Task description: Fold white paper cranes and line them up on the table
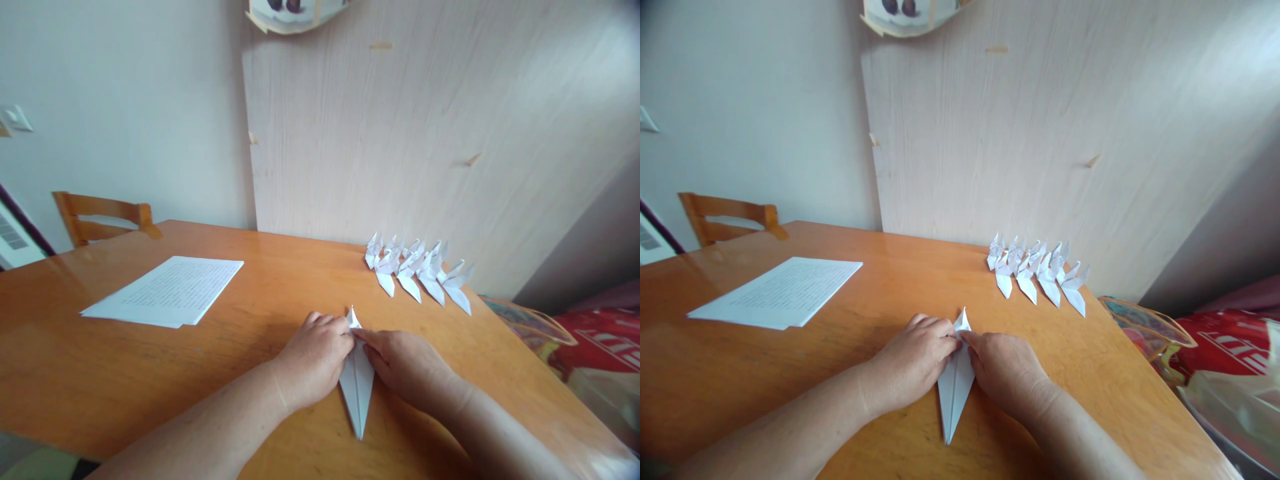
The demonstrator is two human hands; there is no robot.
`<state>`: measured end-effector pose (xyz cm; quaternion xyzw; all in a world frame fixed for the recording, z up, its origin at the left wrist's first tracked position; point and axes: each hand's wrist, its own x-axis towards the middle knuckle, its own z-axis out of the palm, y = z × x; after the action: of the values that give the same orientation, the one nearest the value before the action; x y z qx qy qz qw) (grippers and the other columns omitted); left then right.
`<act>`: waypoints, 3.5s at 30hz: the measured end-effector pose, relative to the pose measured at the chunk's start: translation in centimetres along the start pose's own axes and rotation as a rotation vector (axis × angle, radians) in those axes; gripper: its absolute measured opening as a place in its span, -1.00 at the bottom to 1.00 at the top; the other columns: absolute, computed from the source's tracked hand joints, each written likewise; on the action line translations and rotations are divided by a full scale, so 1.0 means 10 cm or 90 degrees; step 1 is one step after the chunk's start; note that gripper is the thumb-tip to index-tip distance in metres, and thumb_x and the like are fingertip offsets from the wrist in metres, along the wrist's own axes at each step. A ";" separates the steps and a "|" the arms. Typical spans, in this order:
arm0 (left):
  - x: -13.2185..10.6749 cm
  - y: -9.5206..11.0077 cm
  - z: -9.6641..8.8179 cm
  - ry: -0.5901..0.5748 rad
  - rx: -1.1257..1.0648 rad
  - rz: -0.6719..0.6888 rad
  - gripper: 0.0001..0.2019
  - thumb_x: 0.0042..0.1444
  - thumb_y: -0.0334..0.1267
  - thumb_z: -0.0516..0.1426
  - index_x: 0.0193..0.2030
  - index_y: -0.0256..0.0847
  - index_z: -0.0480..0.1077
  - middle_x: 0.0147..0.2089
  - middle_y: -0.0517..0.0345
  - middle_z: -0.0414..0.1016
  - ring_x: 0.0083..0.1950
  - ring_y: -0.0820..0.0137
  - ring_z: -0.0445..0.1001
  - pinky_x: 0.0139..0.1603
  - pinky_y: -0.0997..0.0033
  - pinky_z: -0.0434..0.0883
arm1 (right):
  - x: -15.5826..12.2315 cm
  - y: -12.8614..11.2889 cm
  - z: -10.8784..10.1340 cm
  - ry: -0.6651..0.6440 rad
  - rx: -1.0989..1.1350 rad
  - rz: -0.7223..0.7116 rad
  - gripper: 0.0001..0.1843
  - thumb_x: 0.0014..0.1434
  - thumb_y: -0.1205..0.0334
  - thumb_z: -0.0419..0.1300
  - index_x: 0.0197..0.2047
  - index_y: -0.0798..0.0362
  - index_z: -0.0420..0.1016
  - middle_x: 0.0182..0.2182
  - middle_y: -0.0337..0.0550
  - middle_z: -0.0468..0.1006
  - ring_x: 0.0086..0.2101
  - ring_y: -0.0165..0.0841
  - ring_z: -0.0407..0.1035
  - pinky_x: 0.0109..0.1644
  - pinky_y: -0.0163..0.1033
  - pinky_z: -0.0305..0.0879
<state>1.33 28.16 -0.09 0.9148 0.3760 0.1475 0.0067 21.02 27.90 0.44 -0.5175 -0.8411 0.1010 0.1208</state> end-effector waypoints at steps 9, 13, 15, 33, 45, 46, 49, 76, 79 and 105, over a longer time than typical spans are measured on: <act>0.01 -0.02 -0.03 -0.018 -0.003 0.001 -0.82 0.24 -0.37 0.05 -0.24 -0.16 0.49 -0.15 0.07 0.46 -0.09 0.22 0.37 -0.08 0.19 0.21 | 0.12 0.19 0.06 0.070 0.061 0.123 -0.80 0.29 0.18 0.05 -0.26 -0.01 0.49 -0.40 -0.18 0.62 -0.39 -0.32 0.46 -0.34 -0.29 0.16; 0.01 -0.04 -0.06 -0.029 -0.006 0.004 -0.80 0.26 -0.35 0.04 -0.20 -0.12 0.50 -0.14 0.08 0.46 -0.09 0.22 0.38 -0.09 0.18 0.19 | 0.12 0.21 0.07 0.078 0.017 0.165 -0.76 0.27 0.11 0.07 -0.40 0.00 0.36 -0.49 -0.22 0.54 -0.46 -0.36 0.37 -0.41 -0.30 0.04; 0.01 -0.06 -0.06 -0.034 -0.012 0.001 -0.81 0.25 -0.33 0.05 -0.20 -0.10 0.51 -0.14 0.10 0.47 -0.08 0.22 0.39 -0.09 0.18 0.18 | 0.10 0.19 0.06 0.060 -0.011 0.171 -0.71 0.26 0.02 0.09 -0.43 0.00 0.34 -0.52 -0.23 0.51 -0.49 -0.36 0.33 -0.44 -0.29 -0.01; 0.04 -0.20 0.00 0.008 -0.220 -0.107 -0.49 0.09 -0.26 0.21 0.18 -0.03 0.21 -0.02 0.23 0.58 0.07 0.16 0.43 0.05 0.17 0.11 | -0.17 -0.31 -0.02 0.025 -0.105 -0.140 -0.73 0.37 0.31 0.01 -0.04 0.04 0.53 -0.12 -0.06 0.62 -0.16 -0.29 0.51 -0.03 -0.22 0.42; 0.10 -0.30 0.08 0.047 -0.307 -0.173 -0.69 0.06 -0.35 0.14 -0.02 -0.08 0.39 -0.06 0.22 0.58 0.00 0.27 0.49 0.06 0.24 0.30 | -0.13 -0.37 0.20 -0.022 -0.326 -0.204 -0.64 0.32 0.32 0.06 0.10 0.23 0.52 0.00 0.20 0.56 -0.01 -0.06 0.48 0.04 -0.01 0.49; 0.11 -0.33 0.12 0.065 -0.326 -0.203 -0.70 0.06 -0.35 0.13 -0.03 -0.10 0.40 -0.06 0.19 0.57 -0.03 0.29 0.50 0.04 0.28 0.33 | -0.13 -0.39 0.18 -0.038 -0.318 -0.201 -0.65 0.33 0.31 0.05 0.08 0.22 0.53 -0.02 0.20 0.56 0.00 -0.05 0.47 0.03 0.01 0.50; 0.17 -0.43 0.22 0.106 -0.356 -0.305 -0.72 0.06 -0.32 0.14 -0.05 -0.16 0.44 -0.06 0.10 0.55 -0.06 0.31 0.49 -0.02 0.36 0.38 | -0.13 -0.43 0.12 -0.080 -0.299 -0.207 -0.70 0.32 0.30 0.07 -0.04 0.19 0.59 -0.07 0.20 0.56 0.01 -0.01 0.44 0.03 0.06 0.48; 0.84 -0.61 0.26 -0.052 -0.566 -0.402 -0.93 -0.02 -0.31 0.12 -0.40 -0.23 0.42 -0.43 0.15 0.50 -0.36 0.37 0.44 -0.31 0.44 0.32 | -0.11 -0.36 0.17 -0.036 -0.215 -0.210 -0.85 0.14 0.29 0.23 -0.28 0.09 0.66 -0.17 0.14 0.58 -0.14 -0.05 0.44 -0.24 -0.09 0.46; 0.84 -0.61 0.23 -0.060 -0.599 -0.394 -0.92 0.02 -0.31 0.10 -0.37 -0.25 0.39 -0.40 0.15 0.50 -0.36 0.39 0.43 -0.30 0.44 0.32 | -0.11 -0.38 0.13 -0.051 -0.221 -0.208 -0.84 0.11 0.30 0.25 -0.25 0.10 0.66 -0.16 0.14 0.57 -0.13 -0.05 0.44 -0.25 -0.10 0.46; 0.83 -0.55 0.21 0.005 -0.706 -0.438 -0.71 -0.06 -0.45 0.15 -0.17 -0.20 0.22 -0.45 0.31 0.39 -0.41 0.45 0.41 -0.33 0.47 0.26 | -0.10 -0.39 0.03 -0.082 -0.227 -0.233 -0.83 0.05 0.23 0.35 -0.28 0.11 0.66 -0.19 0.15 0.61 -0.11 0.00 0.46 -0.14 -0.02 0.50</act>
<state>3.78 38.05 -0.60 0.6027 0.5152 0.3122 0.5233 18.01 25.27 1.21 -0.3626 -0.9311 -0.0392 -0.0100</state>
